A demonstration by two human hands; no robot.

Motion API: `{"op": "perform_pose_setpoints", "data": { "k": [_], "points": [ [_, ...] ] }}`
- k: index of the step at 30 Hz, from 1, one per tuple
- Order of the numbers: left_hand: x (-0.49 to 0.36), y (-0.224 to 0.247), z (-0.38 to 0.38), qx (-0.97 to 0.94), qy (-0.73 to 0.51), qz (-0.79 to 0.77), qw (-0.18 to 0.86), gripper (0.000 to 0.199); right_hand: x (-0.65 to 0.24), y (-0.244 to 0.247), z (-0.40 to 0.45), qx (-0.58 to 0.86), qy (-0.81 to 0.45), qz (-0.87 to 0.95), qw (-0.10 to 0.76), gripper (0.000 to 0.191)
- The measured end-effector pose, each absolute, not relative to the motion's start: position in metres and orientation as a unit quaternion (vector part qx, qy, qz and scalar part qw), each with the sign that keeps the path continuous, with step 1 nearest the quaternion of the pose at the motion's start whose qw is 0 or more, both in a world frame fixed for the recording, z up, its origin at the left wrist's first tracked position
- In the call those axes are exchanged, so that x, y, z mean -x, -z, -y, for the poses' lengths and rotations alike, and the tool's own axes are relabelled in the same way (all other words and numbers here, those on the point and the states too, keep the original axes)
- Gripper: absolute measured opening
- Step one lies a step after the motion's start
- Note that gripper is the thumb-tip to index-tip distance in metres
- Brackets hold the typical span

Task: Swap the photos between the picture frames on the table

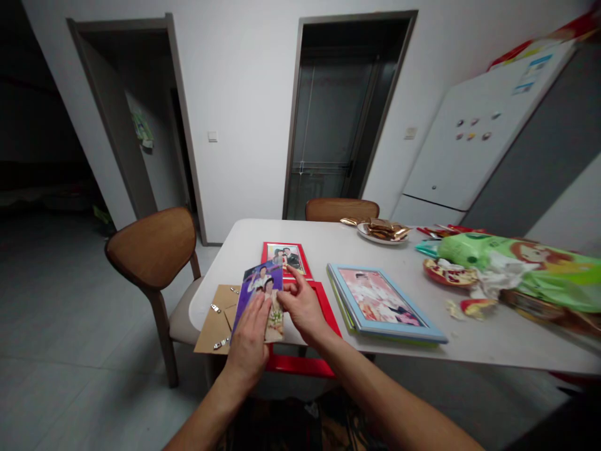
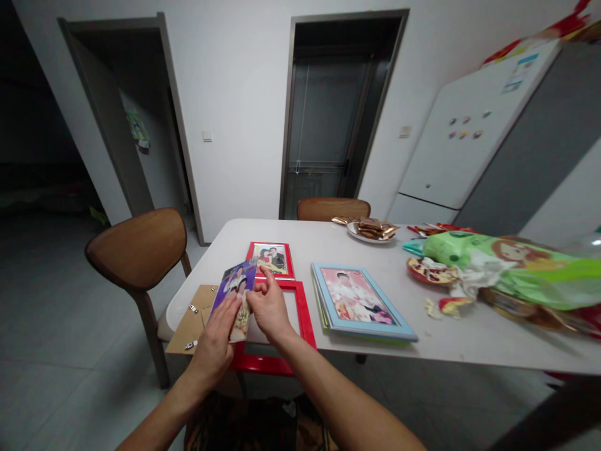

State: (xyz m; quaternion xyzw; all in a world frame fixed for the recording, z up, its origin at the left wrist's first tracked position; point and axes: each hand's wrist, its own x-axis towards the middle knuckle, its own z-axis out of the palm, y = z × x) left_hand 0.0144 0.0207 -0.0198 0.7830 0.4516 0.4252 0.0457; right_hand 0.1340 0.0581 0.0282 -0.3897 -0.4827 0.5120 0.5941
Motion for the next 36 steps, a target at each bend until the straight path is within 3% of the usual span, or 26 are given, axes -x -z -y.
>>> {"op": "perform_pose_setpoints", "data": {
  "k": [4, 9, 15, 25, 36],
  "points": [
    [-0.024, -0.002, -0.021, -0.678, -0.567, -0.437, 0.167, 0.039, -0.144, -0.041, -0.048, 0.401, -0.509, 0.486, 0.586, 0.056],
    [-0.044, -0.010, -0.015, -0.477, -0.660, -0.439, 0.380, 0.029, -0.162, -0.005, -0.051, 0.471, -0.598, 0.357, 0.542, 0.043],
    [-0.044, 0.007, -0.018, -0.470, -0.623, -0.396, 0.484, 0.050, -0.192, 0.007, -0.058, 0.462, -0.567, 0.296, 0.615, 0.057],
    [-0.016, 0.015, -0.005, -0.735, -0.343, -0.526, 0.255, 0.040, -0.217, 0.012, -0.078, 0.592, -0.464, 0.444, 0.487, 0.049],
    [-0.020, 0.024, -0.007, -0.806, -0.282, -0.493, 0.170, 0.035, -0.212, 0.016, -0.088, 0.622, -0.420, 0.479, 0.454, 0.048]
  ]
}}
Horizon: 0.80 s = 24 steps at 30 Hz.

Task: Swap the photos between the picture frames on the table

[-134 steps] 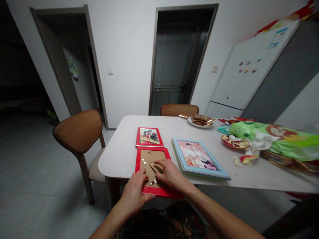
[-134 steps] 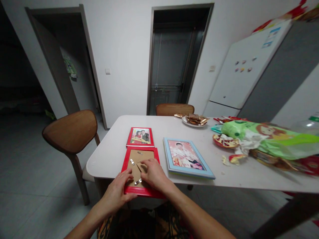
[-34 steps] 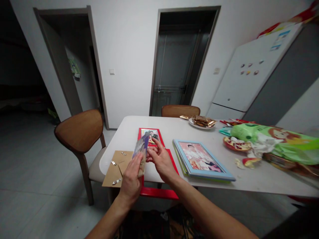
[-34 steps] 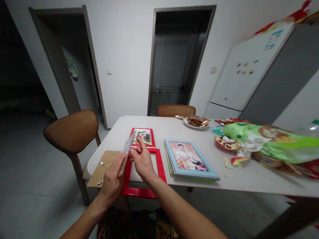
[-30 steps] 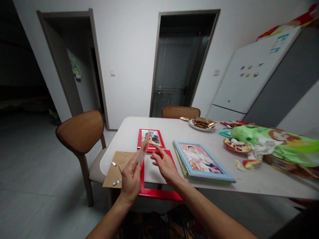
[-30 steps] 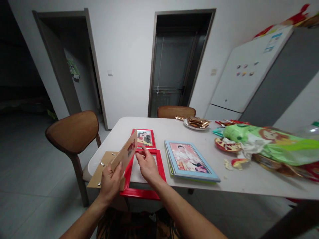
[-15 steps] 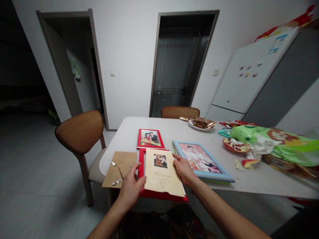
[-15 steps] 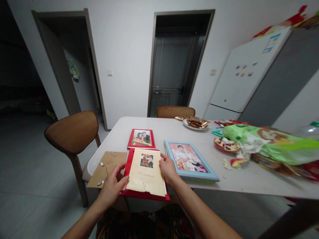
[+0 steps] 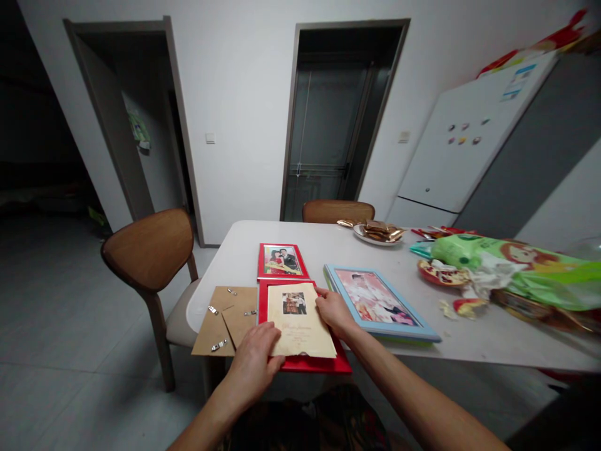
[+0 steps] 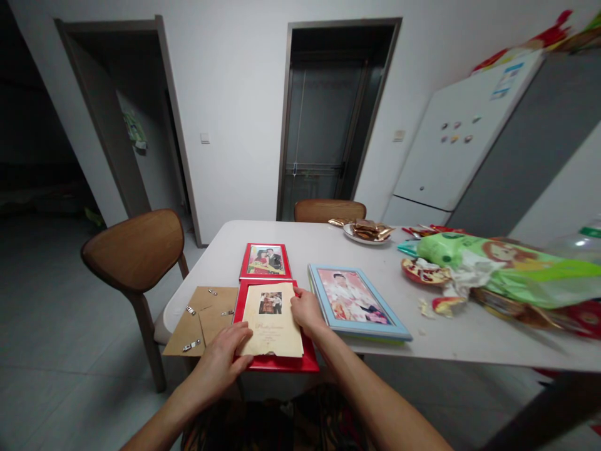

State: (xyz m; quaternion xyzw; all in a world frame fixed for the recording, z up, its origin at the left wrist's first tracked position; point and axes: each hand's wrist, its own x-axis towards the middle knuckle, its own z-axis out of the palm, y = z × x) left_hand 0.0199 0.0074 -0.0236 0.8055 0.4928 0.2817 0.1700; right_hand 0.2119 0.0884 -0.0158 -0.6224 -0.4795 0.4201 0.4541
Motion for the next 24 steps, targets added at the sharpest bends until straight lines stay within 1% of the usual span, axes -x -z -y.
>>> {"op": "perform_pose_setpoints", "data": {
  "k": [6, 11, 14, 18, 20, 22, 24],
  "points": [
    [-0.019, 0.024, -0.007, -0.809, -0.288, -0.481, 0.176, 0.030, -0.213, 0.019, -0.094, 0.645, -0.373, 0.492, 0.452, 0.047],
    [-0.018, 0.026, -0.009, -0.803, -0.292, -0.486, 0.185, 0.032, -0.215, 0.022, -0.096, 0.658, -0.323, 0.519, 0.439, 0.045],
    [-0.018, 0.024, -0.009, -0.807, -0.282, -0.483, 0.189, 0.032, -0.218, 0.023, -0.095, 0.672, -0.262, 0.575, 0.387, 0.042],
    [-0.019, 0.020, -0.008, -0.815, -0.264, -0.482, 0.185, 0.029, -0.218, 0.019, -0.091, 0.675, -0.120, 0.662, 0.304, 0.037],
    [-0.020, 0.017, -0.007, -0.813, -0.253, -0.493, 0.176, 0.028, -0.216, 0.018, -0.088, 0.670, -0.078, 0.687, 0.270, 0.034],
    [-0.022, 0.014, -0.007, -0.814, -0.241, -0.503, 0.161, 0.026, -0.213, 0.017, -0.086, 0.665, -0.054, 0.702, 0.249, 0.033],
    [-0.024, 0.011, -0.006, -0.825, -0.222, -0.500, 0.142, 0.020, -0.210, 0.018, -0.085, 0.656, -0.028, 0.710, 0.254, 0.035]
  ]
}}
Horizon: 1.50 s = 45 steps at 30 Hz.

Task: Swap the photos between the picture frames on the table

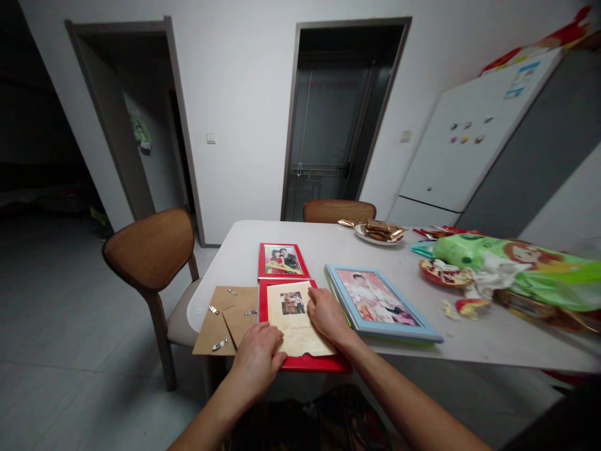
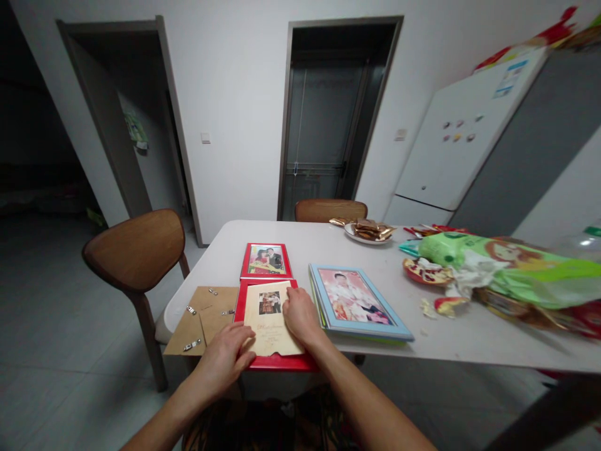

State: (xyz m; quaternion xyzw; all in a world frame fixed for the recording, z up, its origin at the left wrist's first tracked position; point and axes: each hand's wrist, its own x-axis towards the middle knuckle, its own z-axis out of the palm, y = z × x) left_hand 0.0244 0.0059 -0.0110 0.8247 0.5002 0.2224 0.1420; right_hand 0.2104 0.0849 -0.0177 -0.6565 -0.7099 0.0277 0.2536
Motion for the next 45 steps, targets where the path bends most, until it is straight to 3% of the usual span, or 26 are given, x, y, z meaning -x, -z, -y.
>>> {"op": "perform_pose_setpoints", "data": {
  "k": [3, 9, 16, 21, 27, 31, 36, 45],
  "points": [
    [-0.030, 0.008, -0.005, -0.839, -0.195, -0.495, 0.115, 0.014, -0.209, 0.020, -0.083, 0.642, -0.006, 0.720, 0.262, 0.039],
    [-0.040, 0.009, -0.005, -0.834, -0.182, -0.514, 0.084, 0.020, -0.210, 0.026, -0.072, 0.602, 0.009, 0.770, 0.209, 0.027],
    [0.007, 0.019, 0.001, -0.819, -0.238, -0.515, 0.089, 0.043, -0.203, 0.018, -0.063, 0.602, -0.024, 0.772, 0.202, 0.028],
    [0.055, 0.030, -0.004, -0.773, -0.183, -0.603, 0.069, 0.058, -0.155, 0.006, -0.043, 0.496, -0.075, 0.831, 0.240, 0.027],
    [0.076, 0.048, -0.019, -0.750, -0.226, -0.621, 0.036, 0.046, -0.100, 0.011, -0.027, 0.444, -0.069, 0.870, 0.203, 0.041],
    [0.080, 0.040, -0.021, -0.740, -0.285, -0.609, 0.029, 0.042, -0.096, 0.012, -0.030, 0.462, -0.114, 0.834, 0.280, 0.040],
    [0.056, 0.012, -0.010, -0.757, -0.327, -0.565, 0.034, 0.039, -0.128, -0.002, -0.024, 0.424, -0.153, 0.806, 0.385, 0.044],
    [-0.030, 0.005, -0.007, -0.826, -0.267, -0.470, 0.161, 0.037, -0.227, 0.005, -0.004, 0.499, -0.137, 0.787, 0.337, 0.038]
  ]
}}
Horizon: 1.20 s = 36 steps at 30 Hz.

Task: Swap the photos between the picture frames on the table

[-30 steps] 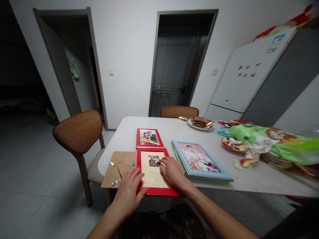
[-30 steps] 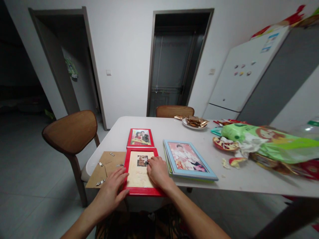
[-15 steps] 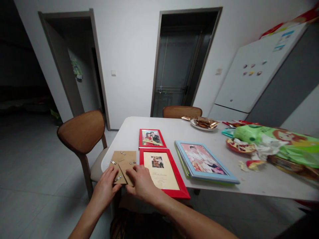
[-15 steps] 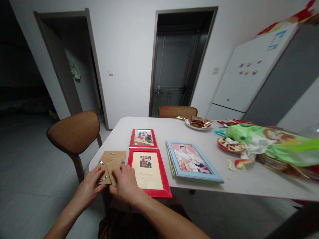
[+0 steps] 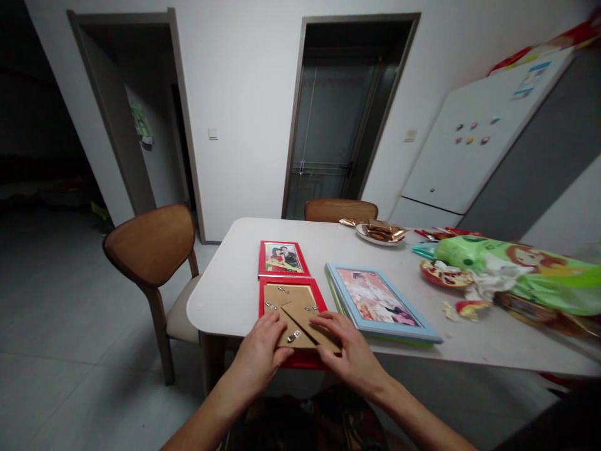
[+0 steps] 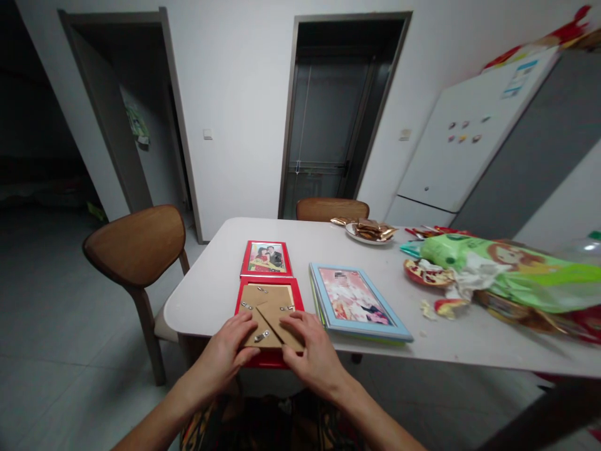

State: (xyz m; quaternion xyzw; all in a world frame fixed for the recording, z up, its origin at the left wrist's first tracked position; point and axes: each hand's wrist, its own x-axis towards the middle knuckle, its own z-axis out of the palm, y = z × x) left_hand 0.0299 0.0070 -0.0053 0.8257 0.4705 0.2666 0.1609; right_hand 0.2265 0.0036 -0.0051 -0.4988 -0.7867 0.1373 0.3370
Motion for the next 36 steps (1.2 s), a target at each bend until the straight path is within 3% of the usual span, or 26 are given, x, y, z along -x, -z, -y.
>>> {"op": "perform_pose_setpoints", "data": {
  "k": [5, 12, 19, 27, 31, 36],
  "points": [
    [-0.043, 0.010, -0.014, -0.833, -0.205, -0.485, 0.172, 0.038, -0.238, 0.023, -0.008, 0.516, -0.102, 0.798, 0.296, 0.038],
    [-0.035, 0.011, -0.016, -0.850, -0.185, -0.472, 0.142, 0.020, -0.234, 0.034, -0.014, 0.512, -0.041, 0.814, 0.271, 0.040],
    [-0.029, 0.018, -0.009, -0.842, -0.172, -0.482, 0.172, 0.055, -0.236, 0.026, -0.011, 0.502, -0.039, 0.828, 0.248, 0.037],
    [-0.023, 0.019, -0.009, -0.838, -0.186, -0.485, 0.166, 0.034, -0.225, 0.022, -0.031, 0.557, -0.006, 0.801, 0.218, 0.029],
    [-0.023, 0.017, -0.009, -0.835, -0.193, -0.486, 0.170, 0.033, -0.223, 0.019, -0.051, 0.592, 0.022, 0.787, 0.172, 0.027],
    [-0.024, 0.021, -0.008, -0.827, -0.205, -0.494, 0.174, 0.034, -0.224, 0.022, -0.061, 0.571, 0.004, 0.801, 0.180, 0.026]
  ]
}}
